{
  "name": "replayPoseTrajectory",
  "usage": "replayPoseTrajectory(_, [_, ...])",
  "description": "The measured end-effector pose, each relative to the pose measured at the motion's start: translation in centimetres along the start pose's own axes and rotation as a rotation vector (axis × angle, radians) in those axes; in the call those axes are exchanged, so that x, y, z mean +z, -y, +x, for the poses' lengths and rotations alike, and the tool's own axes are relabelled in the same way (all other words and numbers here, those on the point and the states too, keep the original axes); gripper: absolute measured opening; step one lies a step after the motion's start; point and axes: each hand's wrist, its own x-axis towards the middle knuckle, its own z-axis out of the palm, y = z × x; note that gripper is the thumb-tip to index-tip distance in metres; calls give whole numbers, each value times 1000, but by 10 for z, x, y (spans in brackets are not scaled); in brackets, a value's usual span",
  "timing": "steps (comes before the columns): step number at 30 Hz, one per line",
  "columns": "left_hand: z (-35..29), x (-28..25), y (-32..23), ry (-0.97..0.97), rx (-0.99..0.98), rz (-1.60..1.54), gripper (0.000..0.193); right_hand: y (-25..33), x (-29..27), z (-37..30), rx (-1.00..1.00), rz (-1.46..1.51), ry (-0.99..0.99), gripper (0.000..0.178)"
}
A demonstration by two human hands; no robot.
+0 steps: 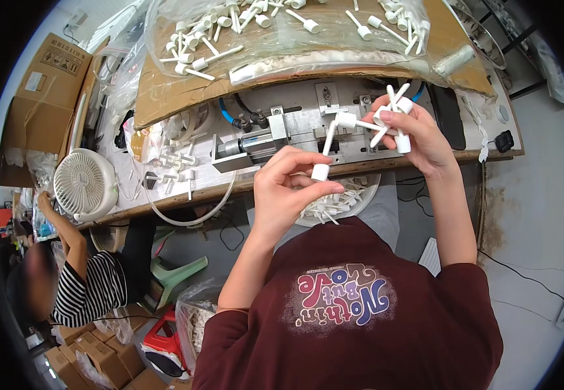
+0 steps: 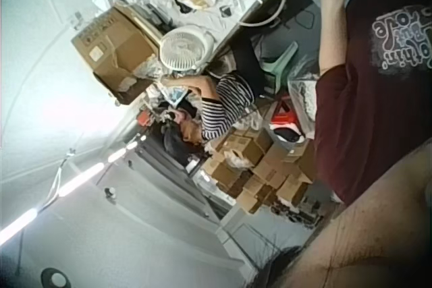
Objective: The person is using a pneumatic jig to assemble or test white plastic components at a workshop bench.
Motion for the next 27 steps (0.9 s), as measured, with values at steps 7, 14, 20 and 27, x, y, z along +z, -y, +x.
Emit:
replayPoseTrajectory(7, [-1,9,46,-54,391,820,34,-3,-5,-11,-32,86,11,25])
replayPoseTrajectory(14, [14,20,43,-44,522,1183,27,-8,-6,-19,-29,75,14,22])
replayPoseTrajectory(20, [17,21,42,-42,480,1182,25,-8,-4,-25,-16,21,50,21])
replayPoseTrajectory(27, [15,17,33,9,304,991,26,-13,-3,-31,29,-12,31,21])
